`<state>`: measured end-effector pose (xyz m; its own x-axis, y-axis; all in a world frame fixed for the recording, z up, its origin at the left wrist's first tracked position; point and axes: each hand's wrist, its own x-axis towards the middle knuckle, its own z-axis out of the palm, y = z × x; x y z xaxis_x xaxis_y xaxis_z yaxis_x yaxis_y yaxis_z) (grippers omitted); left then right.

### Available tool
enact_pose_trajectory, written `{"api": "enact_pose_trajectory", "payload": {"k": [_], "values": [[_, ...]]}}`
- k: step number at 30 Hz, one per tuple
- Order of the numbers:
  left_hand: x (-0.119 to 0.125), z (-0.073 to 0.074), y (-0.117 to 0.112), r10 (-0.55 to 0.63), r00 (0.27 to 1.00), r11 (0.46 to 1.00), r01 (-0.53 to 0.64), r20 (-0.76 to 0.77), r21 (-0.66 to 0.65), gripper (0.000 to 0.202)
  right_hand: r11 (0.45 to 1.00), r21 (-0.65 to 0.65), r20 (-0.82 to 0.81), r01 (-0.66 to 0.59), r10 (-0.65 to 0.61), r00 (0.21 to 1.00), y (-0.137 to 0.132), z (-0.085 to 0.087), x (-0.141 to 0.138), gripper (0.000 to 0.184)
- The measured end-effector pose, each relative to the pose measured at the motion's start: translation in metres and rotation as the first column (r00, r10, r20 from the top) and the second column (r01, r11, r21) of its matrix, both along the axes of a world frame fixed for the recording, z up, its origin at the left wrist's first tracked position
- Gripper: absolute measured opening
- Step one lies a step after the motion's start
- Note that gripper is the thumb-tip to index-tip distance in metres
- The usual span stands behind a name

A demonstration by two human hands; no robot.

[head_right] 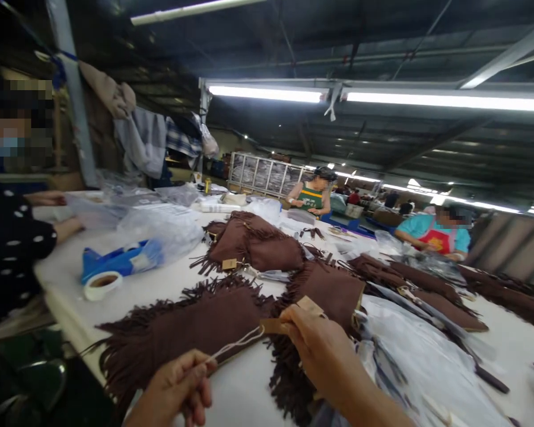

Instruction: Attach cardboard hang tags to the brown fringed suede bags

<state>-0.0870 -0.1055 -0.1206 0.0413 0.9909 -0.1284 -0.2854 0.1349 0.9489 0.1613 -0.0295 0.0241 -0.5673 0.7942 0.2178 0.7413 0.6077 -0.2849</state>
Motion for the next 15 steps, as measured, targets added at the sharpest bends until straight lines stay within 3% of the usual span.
{"api": "enact_pose_trajectory", "payload": {"k": [2, 5, 8, 11, 13, 15], "values": [[-0.032, -0.008, -0.016, 0.092, 0.972, 0.996, -0.093, -0.214, 0.007, 0.05, 0.999, -0.004, 0.108, -0.052, 0.052, 0.993, 0.005, -0.023, -0.016, 0.019], [-0.062, -0.014, -0.039, 0.066, 0.908, 0.994, -0.096, -0.413, -0.053, 0.039, 0.988, -0.05, 0.25, -0.146, 0.154, 0.956, 0.01, -0.058, -0.04, 0.022], [-0.065, -0.013, -0.054, 0.041, 0.771, 0.995, -0.093, -0.636, -0.049, 0.036, 0.988, -0.035, 0.422, -0.153, 0.154, 0.894, 0.006, -0.082, -0.065, 0.03], [-0.057, -0.009, -0.059, 0.012, 0.683, 1.0, -0.001, -0.731, 0.016, 0.035, 0.968, -0.097, 0.305, -0.23, 0.249, 0.919, -0.011, -0.093, -0.094, 0.04], [-0.053, -0.007, -0.061, -0.024, 0.685, 0.997, 0.067, -0.728, 0.031, 0.033, 0.882, -0.336, 0.073, -0.331, 0.375, 0.924, -0.026, -0.099, -0.114, 0.045], [-0.052, -0.005, -0.063, -0.017, 0.697, 0.996, 0.072, -0.717, 0.046, 0.032, 0.713, -0.585, -0.127, -0.386, 0.39, 0.912, -0.039, -0.107, -0.131, 0.049]]}}
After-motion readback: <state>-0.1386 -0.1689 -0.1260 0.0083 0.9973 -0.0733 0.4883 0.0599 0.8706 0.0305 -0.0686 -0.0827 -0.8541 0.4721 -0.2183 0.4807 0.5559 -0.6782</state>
